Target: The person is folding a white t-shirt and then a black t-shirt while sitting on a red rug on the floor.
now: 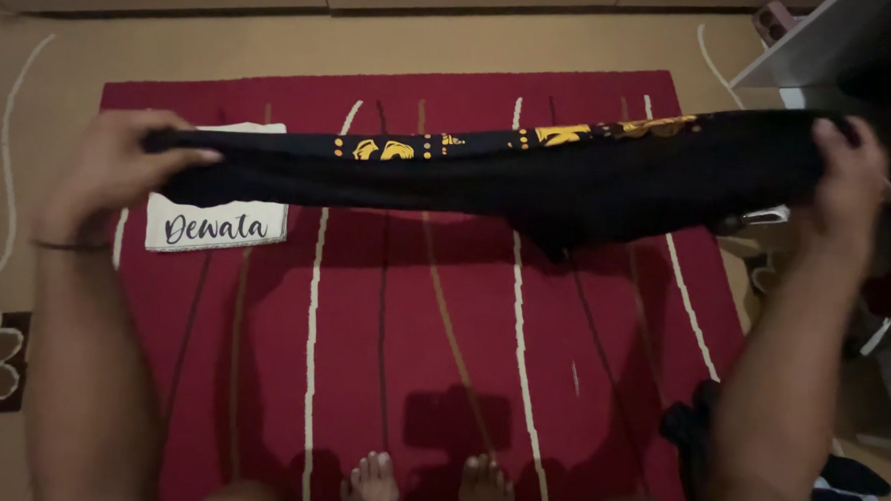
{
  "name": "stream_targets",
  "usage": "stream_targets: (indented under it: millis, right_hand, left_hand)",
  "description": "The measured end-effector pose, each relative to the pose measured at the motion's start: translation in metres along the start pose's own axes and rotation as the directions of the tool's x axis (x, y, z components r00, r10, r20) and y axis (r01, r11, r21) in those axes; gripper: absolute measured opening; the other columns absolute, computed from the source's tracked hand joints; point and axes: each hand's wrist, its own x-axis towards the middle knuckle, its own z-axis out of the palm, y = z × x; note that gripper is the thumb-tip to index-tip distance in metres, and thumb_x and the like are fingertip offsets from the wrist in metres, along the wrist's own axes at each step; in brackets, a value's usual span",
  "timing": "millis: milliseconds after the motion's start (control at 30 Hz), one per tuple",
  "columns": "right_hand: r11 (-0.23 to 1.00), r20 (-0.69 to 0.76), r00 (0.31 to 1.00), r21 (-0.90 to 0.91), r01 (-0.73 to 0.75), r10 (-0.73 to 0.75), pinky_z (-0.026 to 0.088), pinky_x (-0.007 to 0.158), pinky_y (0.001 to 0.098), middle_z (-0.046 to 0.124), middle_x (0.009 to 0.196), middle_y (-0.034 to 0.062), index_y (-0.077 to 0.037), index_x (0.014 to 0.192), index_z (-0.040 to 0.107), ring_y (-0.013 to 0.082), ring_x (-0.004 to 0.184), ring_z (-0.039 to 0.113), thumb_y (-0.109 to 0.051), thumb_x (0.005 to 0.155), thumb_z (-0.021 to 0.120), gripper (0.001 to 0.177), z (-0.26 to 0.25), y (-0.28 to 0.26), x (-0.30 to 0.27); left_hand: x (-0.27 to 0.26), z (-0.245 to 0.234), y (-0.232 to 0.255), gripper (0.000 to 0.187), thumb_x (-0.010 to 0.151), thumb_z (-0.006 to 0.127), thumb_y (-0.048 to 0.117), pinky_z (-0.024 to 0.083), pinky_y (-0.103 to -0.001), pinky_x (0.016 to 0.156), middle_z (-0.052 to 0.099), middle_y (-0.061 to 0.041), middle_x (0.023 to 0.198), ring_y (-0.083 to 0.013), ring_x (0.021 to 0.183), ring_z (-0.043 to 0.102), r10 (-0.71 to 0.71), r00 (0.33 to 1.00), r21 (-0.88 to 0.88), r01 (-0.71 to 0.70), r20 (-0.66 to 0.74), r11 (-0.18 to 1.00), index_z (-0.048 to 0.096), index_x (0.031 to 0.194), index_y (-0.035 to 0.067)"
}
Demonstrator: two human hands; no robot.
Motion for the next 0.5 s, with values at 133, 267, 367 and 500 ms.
stream_targets:
  millis: [133, 267, 367, 500]
  right_hand:
    - [0.989, 0.024, 1.000, -0.146, 0.024, -0.021, 0.061, 0.101, 0.0351, 0.072, 0.124, 0.0046, -0.006, 0.145, 0.061, 0.0200, 0.113, 0.072, -0.015, 0.107, 0.071, 0.041, -0.036, -0.049, -0.039]
    - [0.994, 0.059, 0.993, -0.025, -0.103, 0.105, 0.061, 0.104, 0.0386, 0.074, 0.128, 0.0060, -0.008, 0.141, 0.064, 0.0230, 0.118, 0.072, -0.025, 0.106, 0.069, 0.039, -0.026, -0.071, -0.004]
    - [0.979, 0.084, 0.979, 0.071, -0.193, 0.186, 0.060, 0.106, 0.0412, 0.076, 0.130, 0.0070, -0.010, 0.139, 0.066, 0.0253, 0.121, 0.072, -0.032, 0.105, 0.068, 0.040, 0.029, -0.038, 0.023]
    - [0.945, 0.106, 0.957, 0.161, -0.283, 0.269, 0.060, 0.108, 0.0438, 0.077, 0.133, 0.0082, -0.011, 0.136, 0.069, 0.0276, 0.125, 0.072, -0.039, 0.105, 0.067, 0.042, 0.060, 0.033, 0.038]
  left_hand:
    - [-0.007, -0.022, -0.095, 0.022, 0.101, 0.077, 0.023, 0.054, -0.031, 0.073, 0.073, -0.009, 0.088, -0.0164, 0.081, 0.068, 0.002, 0.998, -0.160, 0.007, 0.059, 0.987, 0.077, 0.111, 0.003]
    - [-0.016, -0.033, -0.108, 0.034, 0.107, 0.074, 0.033, 0.055, -0.026, 0.085, 0.072, -0.004, 0.096, -0.0109, 0.084, 0.067, -0.014, 0.999, -0.607, 0.035, 0.039, 0.794, 0.071, 0.118, 0.000]
    - [-0.002, -0.010, 0.019, 0.050, 0.108, 0.067, 0.049, 0.055, -0.030, 0.089, 0.072, -0.006, 0.113, -0.0137, 0.099, 0.068, -0.310, 0.942, -0.626, 0.167, -0.127, 0.762, 0.067, 0.129, 0.004]
    - [0.089, 0.080, -0.119, 0.071, 0.107, 0.067, 0.060, 0.057, -0.031, 0.090, 0.069, -0.005, 0.124, -0.0132, 0.108, 0.067, -0.326, 0.911, -0.538, 0.148, -0.253, 0.830, 0.059, 0.143, -0.001]
